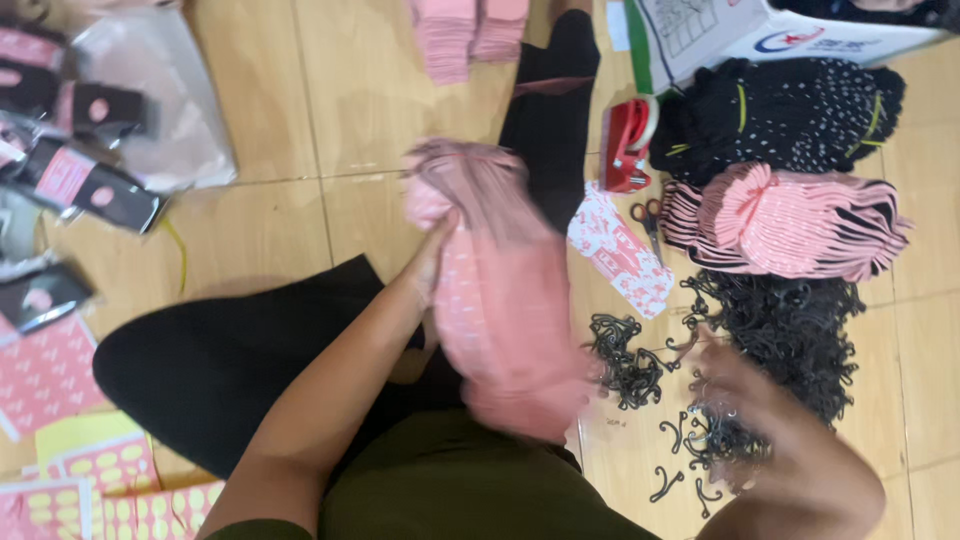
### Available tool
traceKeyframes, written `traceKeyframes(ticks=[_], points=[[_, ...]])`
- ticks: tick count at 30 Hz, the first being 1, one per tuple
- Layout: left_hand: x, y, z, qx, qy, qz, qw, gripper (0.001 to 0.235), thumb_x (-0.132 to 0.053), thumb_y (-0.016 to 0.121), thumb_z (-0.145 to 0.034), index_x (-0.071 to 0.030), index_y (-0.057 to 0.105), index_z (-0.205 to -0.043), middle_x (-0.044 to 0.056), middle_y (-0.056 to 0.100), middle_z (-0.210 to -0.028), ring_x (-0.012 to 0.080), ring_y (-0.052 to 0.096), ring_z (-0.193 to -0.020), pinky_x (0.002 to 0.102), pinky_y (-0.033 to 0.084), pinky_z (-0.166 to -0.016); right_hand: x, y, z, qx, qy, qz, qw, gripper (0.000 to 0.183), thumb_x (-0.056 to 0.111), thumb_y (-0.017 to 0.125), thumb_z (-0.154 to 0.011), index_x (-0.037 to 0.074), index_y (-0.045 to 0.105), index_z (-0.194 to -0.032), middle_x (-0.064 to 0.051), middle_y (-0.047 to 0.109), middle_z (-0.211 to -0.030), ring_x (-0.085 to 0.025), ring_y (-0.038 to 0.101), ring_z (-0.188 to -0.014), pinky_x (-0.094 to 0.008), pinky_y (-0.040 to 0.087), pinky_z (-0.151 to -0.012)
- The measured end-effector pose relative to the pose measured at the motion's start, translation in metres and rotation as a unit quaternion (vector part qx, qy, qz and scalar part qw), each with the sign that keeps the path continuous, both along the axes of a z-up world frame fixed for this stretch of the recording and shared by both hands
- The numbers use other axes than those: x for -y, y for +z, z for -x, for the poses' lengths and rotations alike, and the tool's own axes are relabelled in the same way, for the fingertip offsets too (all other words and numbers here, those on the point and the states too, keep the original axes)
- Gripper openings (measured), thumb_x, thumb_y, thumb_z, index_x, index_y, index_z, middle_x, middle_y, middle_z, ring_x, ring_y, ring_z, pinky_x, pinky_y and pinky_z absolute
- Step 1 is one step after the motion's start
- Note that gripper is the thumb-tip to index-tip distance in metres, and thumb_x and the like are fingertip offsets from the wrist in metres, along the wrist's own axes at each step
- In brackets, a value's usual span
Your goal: The person sits on the floor and repeatedly picks up pink socks with white polka dots and black plastic hangers. They insert the hangers into the top of the socks and place the assembled items into a growing stack on the floor.
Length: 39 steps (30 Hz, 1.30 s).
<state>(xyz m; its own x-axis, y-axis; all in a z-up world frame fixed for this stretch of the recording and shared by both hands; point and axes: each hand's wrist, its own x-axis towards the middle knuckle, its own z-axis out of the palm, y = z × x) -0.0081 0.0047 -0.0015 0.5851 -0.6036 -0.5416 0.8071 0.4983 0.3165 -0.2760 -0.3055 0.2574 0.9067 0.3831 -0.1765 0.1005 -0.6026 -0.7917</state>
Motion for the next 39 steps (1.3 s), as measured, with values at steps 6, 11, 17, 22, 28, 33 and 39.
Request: traceKeyframes(ticks=[6,11,17,22,28,33,39], points=[[-0.148,-0.02,0.002,0.026,0.13,-0.012,0.991,0.081,-0.061,0.065,-0.088,-0.011,0.061,-0.152,0.014,0.067,-0.148,0.032,0.063,-0.138,0.051,0.044,-0.126,0.298,-0.279,0.06,-0.253,-0.482,0.329,0.771,0.091,0.052,0.065,-0.1,-0.015,0.05,-0.161,-0.034,0.047,-0.165,-0.053,0.045,-0.149,-0.063,0.041,-0.113],[-0.153,-0.041,0.017,0.044,0.232,0.0,0.972,0.073,-0.05,0.064,-0.088,-0.011,0.063,-0.15,0.012,0.07,-0.141,0.0321,0.065,-0.131,0.051,0.047,-0.119,0.296,-0.321,0.072,-0.316,-0.667,0.331,0.587,0.104,0.066,0.064,-0.091,0.026,0.015,-0.174,-0.015,0.014,-0.178,-0.048,0.007,-0.162,-0.067,0.017,-0.131],[-0.161,-0.025,0.011,0.106,0.183,0.007,0.977,0.067,-0.034,0.076,-0.083,-0.002,0.067,-0.141,0.02,0.076,-0.128,0.0374,0.073,-0.117,0.056,0.056,-0.105,0.315,-0.357,0.061,-0.487,-0.622,0.373,0.487,0.12,0.068,0.087,-0.077,0.043,0.017,-0.171,-0.008,0.006,-0.172,-0.05,0.008,-0.156,-0.079,0.032,-0.123],[-0.159,-0.041,-0.014,0.057,0.195,0.015,0.979,0.081,-0.056,0.071,-0.083,-0.009,0.064,-0.148,0.017,0.07,-0.144,0.0373,0.064,-0.136,0.052,0.045,-0.122,0.345,-0.442,0.108,-0.515,-0.56,0.443,0.475,0.147,0.091,0.086,-0.052,0.042,0.017,-0.172,-0.013,0.01,-0.176,-0.043,0.005,-0.161,-0.073,0.014,-0.129],[-0.127,0.002,-0.029,0.1,0.077,0.07,0.989,0.072,-0.042,0.084,-0.085,0.001,0.068,-0.14,0.022,0.077,-0.129,0.0367,0.075,-0.118,0.054,0.056,-0.111,0.198,-0.432,0.085,-0.383,-0.549,0.293,0.683,0.11,0.027,0.075,-0.072,0.022,0.028,-0.172,-0.031,0.002,-0.169,-0.065,0.049,-0.143,-0.055,0.044,-0.123],[-0.111,0.03,-0.04,0.127,0.102,0.066,0.984,0.049,-0.029,0.074,-0.088,-0.003,0.07,-0.13,0.016,0.079,-0.12,0.0302,0.075,-0.112,0.044,0.055,-0.107,0.112,-0.423,0.056,-0.331,-0.475,0.197,0.791,0.073,0.02,0.071,-0.078,0.01,0.048,-0.147,-0.026,0.031,-0.153,-0.061,0.053,-0.131,-0.061,0.043,-0.113],[-0.096,0.03,-0.046,0.237,-0.043,-0.015,0.97,0.067,-0.02,0.081,-0.078,-0.011,0.059,-0.141,0.009,0.073,-0.128,0.0227,0.072,-0.113,0.037,0.058,-0.098,0.052,-0.246,0.006,-0.319,-0.464,0.094,0.821,0.047,0.02,0.068,-0.097,0.021,0.063,-0.143,-0.012,0.069,-0.143,-0.03,0.061,-0.126,-0.042,0.045,-0.102]])
